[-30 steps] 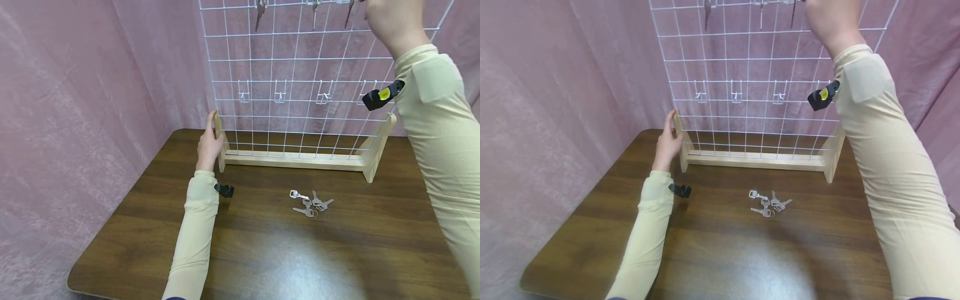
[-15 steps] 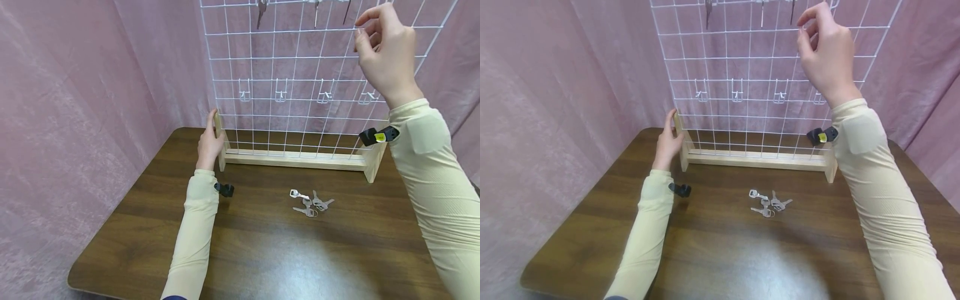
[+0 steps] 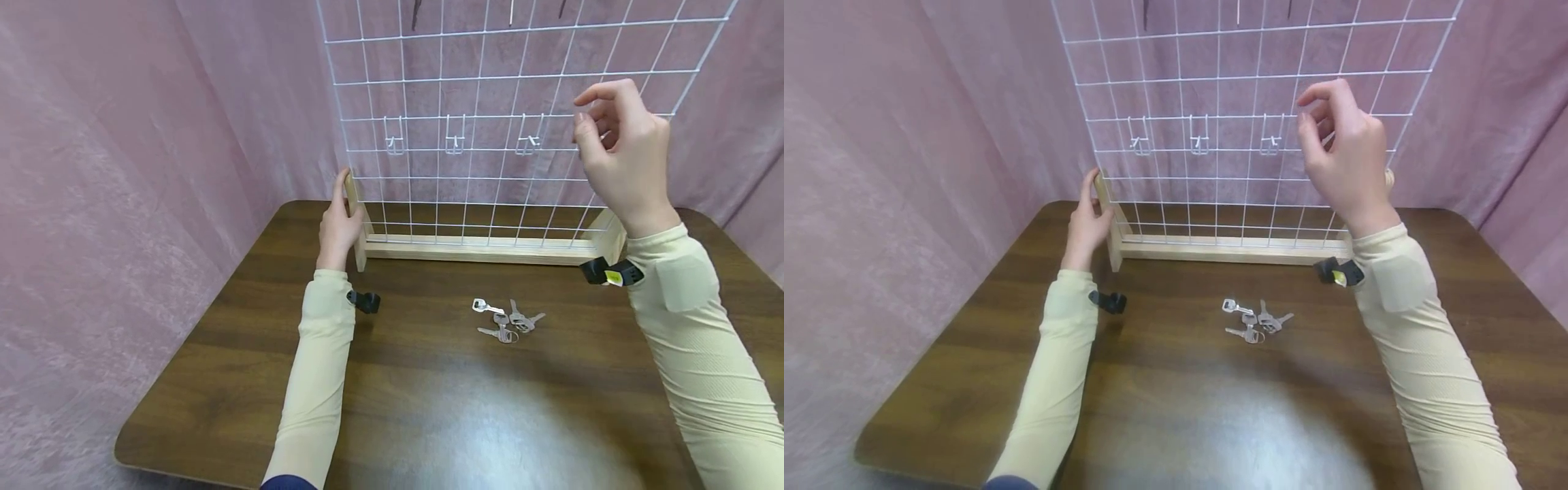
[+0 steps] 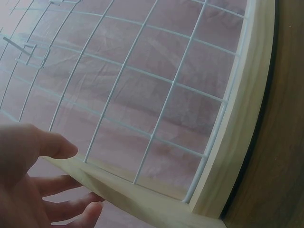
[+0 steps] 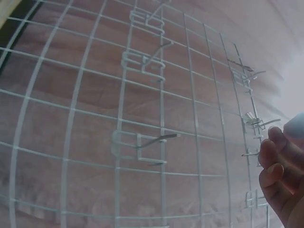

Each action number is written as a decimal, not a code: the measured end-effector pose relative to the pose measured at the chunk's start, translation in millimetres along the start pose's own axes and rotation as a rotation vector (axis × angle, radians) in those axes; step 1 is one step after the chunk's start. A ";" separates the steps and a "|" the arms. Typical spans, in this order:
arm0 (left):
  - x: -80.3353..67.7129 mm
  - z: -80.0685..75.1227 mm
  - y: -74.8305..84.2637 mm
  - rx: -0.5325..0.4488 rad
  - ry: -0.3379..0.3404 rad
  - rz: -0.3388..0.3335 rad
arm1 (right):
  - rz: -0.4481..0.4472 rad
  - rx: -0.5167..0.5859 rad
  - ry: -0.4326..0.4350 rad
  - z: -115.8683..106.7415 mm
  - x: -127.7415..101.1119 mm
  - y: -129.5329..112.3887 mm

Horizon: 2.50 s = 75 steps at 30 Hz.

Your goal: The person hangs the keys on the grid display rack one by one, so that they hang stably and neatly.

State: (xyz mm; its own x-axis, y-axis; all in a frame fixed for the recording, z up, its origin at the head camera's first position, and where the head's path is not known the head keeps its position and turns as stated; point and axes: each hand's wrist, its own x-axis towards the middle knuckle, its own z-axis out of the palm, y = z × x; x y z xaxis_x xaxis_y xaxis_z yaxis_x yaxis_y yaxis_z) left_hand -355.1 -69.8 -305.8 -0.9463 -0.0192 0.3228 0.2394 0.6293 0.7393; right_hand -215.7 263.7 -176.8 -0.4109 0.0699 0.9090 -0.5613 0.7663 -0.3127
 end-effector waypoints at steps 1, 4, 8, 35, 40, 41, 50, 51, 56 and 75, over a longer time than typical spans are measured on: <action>0.3 0.0 0.1 -0.001 -0.001 -0.001 | -0.005 -0.001 -0.009 -0.7 -4.1 1.1; 0.7 0.2 0.6 -0.004 -0.001 -0.002 | 0.004 0.008 -0.028 -1.4 -16.5 4.4; 0.0 0.1 0.4 -0.007 -0.001 0.002 | 0.014 0.007 -0.055 -0.8 -33.4 8.6; 1.0 -2.4 -4.1 -0.003 0.036 0.039 | -0.258 -0.083 -0.738 34.5 -92.4 31.7; 2.0 -3.5 -2.7 -0.002 0.036 0.032 | -0.262 -0.020 -0.962 46.8 -101.8 39.3; 2.0 -3.6 -2.4 -0.003 0.036 0.032 | -0.252 -0.008 -1.005 49.3 -104.1 41.3; 0.4 -3.6 -1.7 -0.020 0.022 0.008 | -0.198 0.041 -1.190 68.8 -124.6 52.3; 0.4 -3.5 -1.8 -0.022 0.021 0.006 | -0.189 0.041 -1.211 70.5 -126.6 52.1; 0.6 -3.2 -3.0 -0.022 0.020 0.009 | -0.169 0.017 -1.302 78.6 -136.9 53.8; 1.3 -2.9 -2.9 -0.036 0.020 0.008 | -0.209 -0.005 -1.327 83.4 -147.1 60.0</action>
State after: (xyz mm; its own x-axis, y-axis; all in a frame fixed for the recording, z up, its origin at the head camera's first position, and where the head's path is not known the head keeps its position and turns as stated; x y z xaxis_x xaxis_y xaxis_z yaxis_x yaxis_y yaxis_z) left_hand -356.4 -73.9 -305.9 -0.9396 -0.0300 0.3408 0.2554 0.6014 0.7570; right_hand -248.9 246.1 -352.3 -0.7012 -0.7128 -0.0137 -0.6968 0.6893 -0.1981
